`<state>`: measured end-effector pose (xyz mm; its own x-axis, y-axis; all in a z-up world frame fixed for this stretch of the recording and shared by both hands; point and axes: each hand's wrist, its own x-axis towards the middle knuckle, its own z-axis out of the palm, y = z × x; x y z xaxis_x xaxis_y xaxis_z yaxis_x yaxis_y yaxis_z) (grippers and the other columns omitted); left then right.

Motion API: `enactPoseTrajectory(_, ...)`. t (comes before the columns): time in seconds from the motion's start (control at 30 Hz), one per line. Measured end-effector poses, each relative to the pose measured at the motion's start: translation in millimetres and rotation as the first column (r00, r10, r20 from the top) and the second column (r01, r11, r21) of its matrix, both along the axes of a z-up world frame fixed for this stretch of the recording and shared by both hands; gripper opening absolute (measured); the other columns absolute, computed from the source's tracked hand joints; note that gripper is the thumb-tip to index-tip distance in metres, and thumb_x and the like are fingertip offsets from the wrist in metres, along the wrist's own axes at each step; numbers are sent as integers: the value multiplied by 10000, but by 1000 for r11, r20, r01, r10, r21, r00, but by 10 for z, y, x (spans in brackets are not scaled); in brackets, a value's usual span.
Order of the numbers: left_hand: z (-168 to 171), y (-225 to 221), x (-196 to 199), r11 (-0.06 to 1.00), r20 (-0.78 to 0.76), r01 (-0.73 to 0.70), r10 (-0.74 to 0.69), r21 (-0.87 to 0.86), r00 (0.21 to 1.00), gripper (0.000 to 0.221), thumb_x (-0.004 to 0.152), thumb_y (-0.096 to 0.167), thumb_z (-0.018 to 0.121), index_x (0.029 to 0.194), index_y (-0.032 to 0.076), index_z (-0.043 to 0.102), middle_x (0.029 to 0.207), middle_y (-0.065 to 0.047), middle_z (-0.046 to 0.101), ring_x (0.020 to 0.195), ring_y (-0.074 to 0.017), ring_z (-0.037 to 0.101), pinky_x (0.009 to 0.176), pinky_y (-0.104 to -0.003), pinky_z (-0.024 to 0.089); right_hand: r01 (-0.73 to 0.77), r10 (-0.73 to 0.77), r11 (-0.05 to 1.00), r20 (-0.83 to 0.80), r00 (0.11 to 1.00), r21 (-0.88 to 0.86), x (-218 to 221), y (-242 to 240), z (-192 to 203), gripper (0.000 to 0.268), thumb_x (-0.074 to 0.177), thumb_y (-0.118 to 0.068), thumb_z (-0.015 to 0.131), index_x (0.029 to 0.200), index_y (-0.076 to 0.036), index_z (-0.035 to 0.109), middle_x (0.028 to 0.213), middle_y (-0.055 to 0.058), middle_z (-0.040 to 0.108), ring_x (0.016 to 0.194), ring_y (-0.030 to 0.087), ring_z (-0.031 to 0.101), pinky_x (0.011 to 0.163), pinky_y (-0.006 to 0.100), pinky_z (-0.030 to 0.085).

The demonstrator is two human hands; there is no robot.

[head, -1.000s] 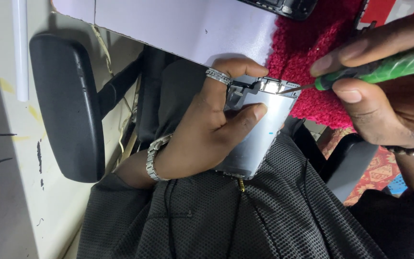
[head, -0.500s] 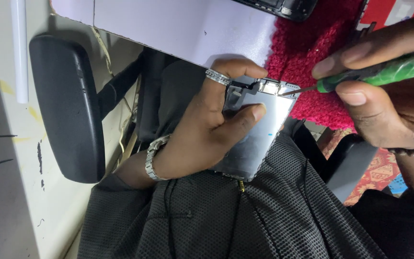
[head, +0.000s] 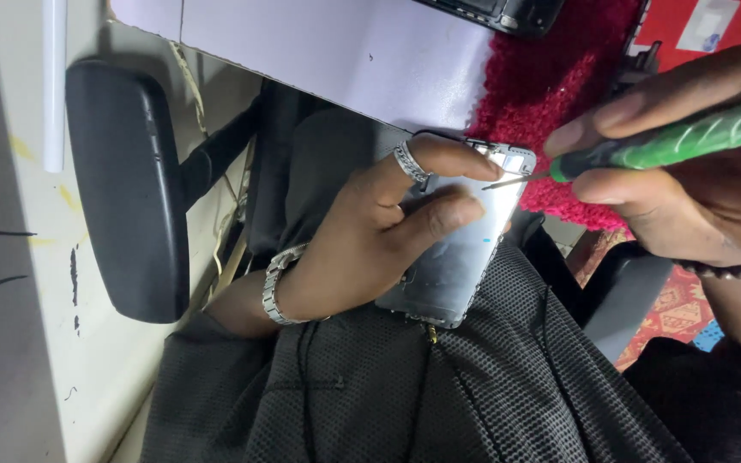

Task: Using a precision screwdriver to disassemble or assemble internal components of a mobile phone on a repair bench.

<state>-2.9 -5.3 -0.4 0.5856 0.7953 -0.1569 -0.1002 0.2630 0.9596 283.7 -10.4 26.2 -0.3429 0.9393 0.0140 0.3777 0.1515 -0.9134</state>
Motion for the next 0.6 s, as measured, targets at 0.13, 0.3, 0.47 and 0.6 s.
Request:
enactPoseTrajectory(0.13, -16, -36, 32, 1000, -24, -13, 13, 18, 1000, 176, 1111, 212, 622, 1247, 102, 639, 1250, -68, 714, 1235, -240, 731, 1078, -335, 627, -73, 70, 997, 81, 994, 33, -71, 74, 153, 389, 917, -36, 846, 1133, 151, 581, 1137, 273, 739, 1098, 347, 818, 1001, 366, 654)
enactPoseTrajectory(0.3, 30, -35, 62, 998, -71, -23, 27, 54, 997, 165, 1121, 234, 580, 1181, 90, 632, 1127, -55, 693, 1084, -215, 725, 964, -332, 614, -131, 126, 982, 43, 991, 138, -136, 123, 210, 399, 886, 29, 868, 1114, 207, 593, 1110, 318, 696, 1058, 388, 823, 975, 414, 706)
enactPoseTrajectory(0.47, 32, -51, 75, 999, -52, -42, 43, 18, 998, 114, 1124, 192, 580, 1157, 90, 617, 1101, -55, 684, 1075, -209, 717, 987, -336, 626, 7, -7, 994, -2, 1000, 111, -47, -106, 166, 334, 1041, -64, 676, 1231, 162, 521, 1221, 300, 636, 1150, 406, 821, 982, 387, 708)
enactPoseTrajectory(0.6, 34, -53, 70, 998, -49, -43, 44, 40, 998, 93, 1129, 187, 580, 1162, 101, 599, 1122, -53, 671, 1095, -210, 708, 998, -332, 623, 138, -129, 988, 115, 985, -74, -138, -86, 234, 243, 1215, 31, 582, 1338, 203, 463, 1291, 352, 591, 1249, 431, 786, 1090, 424, 635)
